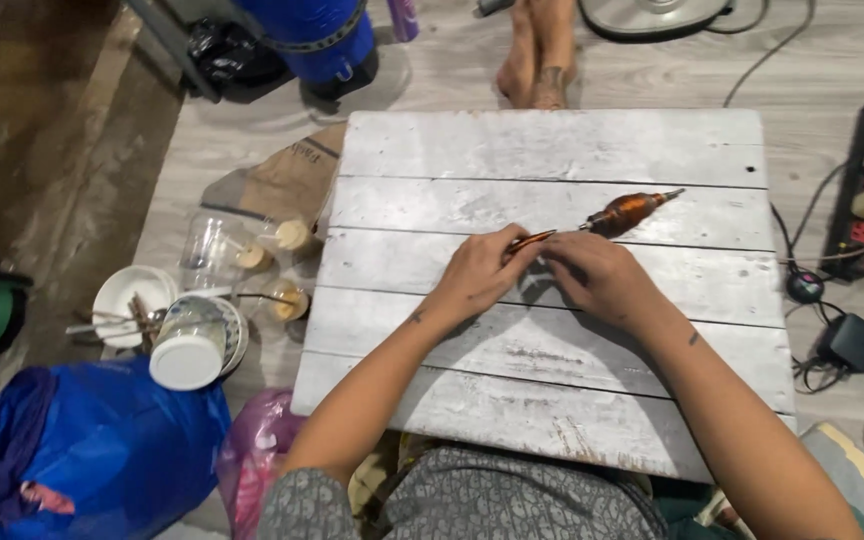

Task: Winding copper wire around a motor armature on a wooden surface while sitting on the floor.

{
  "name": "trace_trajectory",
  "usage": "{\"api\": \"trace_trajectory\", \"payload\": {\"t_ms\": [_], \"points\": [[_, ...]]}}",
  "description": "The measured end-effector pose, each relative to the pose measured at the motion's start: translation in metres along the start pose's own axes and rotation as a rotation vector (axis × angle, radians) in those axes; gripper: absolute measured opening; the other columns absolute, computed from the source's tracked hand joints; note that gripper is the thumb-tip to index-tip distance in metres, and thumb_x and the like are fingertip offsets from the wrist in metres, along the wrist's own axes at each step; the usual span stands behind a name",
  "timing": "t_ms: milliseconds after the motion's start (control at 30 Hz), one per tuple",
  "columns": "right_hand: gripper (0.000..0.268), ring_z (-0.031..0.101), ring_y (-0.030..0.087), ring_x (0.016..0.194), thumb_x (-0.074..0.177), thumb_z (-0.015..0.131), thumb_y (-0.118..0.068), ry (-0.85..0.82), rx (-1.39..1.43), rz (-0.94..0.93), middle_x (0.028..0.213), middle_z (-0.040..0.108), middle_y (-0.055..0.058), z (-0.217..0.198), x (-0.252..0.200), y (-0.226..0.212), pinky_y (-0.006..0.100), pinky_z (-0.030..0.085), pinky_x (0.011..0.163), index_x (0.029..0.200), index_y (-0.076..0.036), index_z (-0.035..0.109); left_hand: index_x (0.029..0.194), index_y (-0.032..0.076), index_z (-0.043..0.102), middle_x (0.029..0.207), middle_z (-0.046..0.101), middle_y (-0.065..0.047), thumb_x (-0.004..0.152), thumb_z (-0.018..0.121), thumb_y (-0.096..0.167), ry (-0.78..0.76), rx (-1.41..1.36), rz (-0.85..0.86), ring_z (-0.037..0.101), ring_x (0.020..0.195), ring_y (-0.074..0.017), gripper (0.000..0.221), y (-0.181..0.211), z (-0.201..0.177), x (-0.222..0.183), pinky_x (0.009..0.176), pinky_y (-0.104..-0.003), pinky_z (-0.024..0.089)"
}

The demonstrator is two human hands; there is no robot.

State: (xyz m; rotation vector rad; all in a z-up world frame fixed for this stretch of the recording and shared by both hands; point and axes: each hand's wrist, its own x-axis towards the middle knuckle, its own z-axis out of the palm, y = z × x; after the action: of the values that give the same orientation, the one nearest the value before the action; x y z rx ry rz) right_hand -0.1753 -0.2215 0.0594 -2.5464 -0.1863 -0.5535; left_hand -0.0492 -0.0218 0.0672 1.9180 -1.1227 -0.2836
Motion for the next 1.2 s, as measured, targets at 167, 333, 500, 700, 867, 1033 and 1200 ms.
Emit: {"api": "trace_trajectory", "payload": {"t_ms": [167, 333, 500, 700, 867, 1033, 1200], "points": [[0.038, 0.073, 0.034, 0.137, 0.1, 0.08, -0.017, -0.164, -0.129, 0.037, 0.135, 0.08, 0.023, -0.003, 0.007, -0.01, 0.045, 0.052, 0.124, 0.134, 0.002, 0.077, 0.106, 0.009, 0.07, 0.075, 0.076, -0.017, 0.117, 0.051, 0.044, 0.091, 0.326, 0.09, 0.081, 0.075, -0.0448, 0.041, -0.028, 0.028, 0.008, 0.067, -0.057, 0.065], [0.055, 0.064, 0.036, 0.15, 0.102, 0.078, -0.027, -0.349, -0.148, 0.124, 0.15, 0.073, 0.026, 0.005, 0.008, 0.011, 0.047, 0.045, 0.133, 0.147, 0.003, 0.07, 0.106, 0.012, 0.068, 0.075, 0.075, -0.012, 0.119, 0.048, 0.039, 0.155, 0.614, 0.181, 0.082, 0.068, -0.0376, 0.037, -0.051, 0.042, 0.019, 0.063, -0.052, 0.067], [0.053, 0.068, 0.038, 0.144, 0.101, 0.077, -0.027, -0.34, -0.143, 0.154, 0.144, 0.076, 0.027, 0.0, 0.013, 0.009, 0.049, 0.051, 0.126, 0.144, 0.004, 0.073, 0.108, 0.01, 0.065, 0.078, 0.077, -0.015, 0.12, 0.042, 0.04, 0.114, 0.658, 0.215, 0.081, 0.066, -0.0424, 0.04, -0.054, 0.039, 0.024, 0.062, -0.054, 0.066], [0.051, 0.07, 0.036, 0.141, 0.103, 0.075, -0.03, -0.331, -0.131, 0.157, 0.143, 0.077, 0.024, -0.003, 0.019, 0.008, 0.047, 0.054, 0.123, 0.143, 0.001, 0.074, 0.108, 0.01, 0.066, 0.079, 0.078, -0.015, 0.121, 0.039, 0.041, 0.065, 0.665, 0.212, 0.082, 0.068, -0.0422, 0.043, -0.054, 0.035, 0.026, 0.063, -0.053, 0.067], [0.05, 0.072, 0.035, 0.138, 0.101, 0.075, -0.028, -0.33, -0.142, 0.17, 0.141, 0.078, 0.023, 0.005, 0.014, 0.021, 0.047, 0.056, 0.119, 0.144, -0.002, 0.075, 0.108, 0.01, 0.066, 0.079, 0.078, -0.014, 0.12, 0.042, 0.041, 0.098, 0.685, 0.227, 0.082, 0.068, -0.0428, 0.041, -0.062, 0.042, 0.027, 0.063, -0.054, 0.067], [0.046, 0.074, 0.036, 0.135, 0.102, 0.073, -0.027, -0.318, -0.155, 0.199, 0.138, 0.08, 0.02, -0.002, 0.017, 0.009, 0.048, 0.059, 0.115, 0.142, -0.004, 0.076, 0.106, 0.011, 0.066, 0.078, 0.077, -0.014, 0.12, 0.045, 0.043, 0.125, 0.723, 0.261, 0.082, 0.067, -0.0432, 0.041, -0.065, 0.046, 0.029, 0.062, -0.054, 0.067], [0.044, 0.072, 0.032, 0.139, 0.103, 0.072, -0.024, -0.308, -0.142, 0.17, 0.141, 0.08, 0.018, -0.002, 0.015, 0.01, 0.045, 0.057, 0.116, 0.141, -0.003, 0.076, 0.107, 0.012, 0.065, 0.079, 0.077, -0.013, 0.119, 0.044, 0.044, 0.12, 0.711, 0.243, 0.082, 0.07, -0.0444, 0.04, -0.071, 0.05, 0.03, 0.065, -0.056, 0.067]]}}
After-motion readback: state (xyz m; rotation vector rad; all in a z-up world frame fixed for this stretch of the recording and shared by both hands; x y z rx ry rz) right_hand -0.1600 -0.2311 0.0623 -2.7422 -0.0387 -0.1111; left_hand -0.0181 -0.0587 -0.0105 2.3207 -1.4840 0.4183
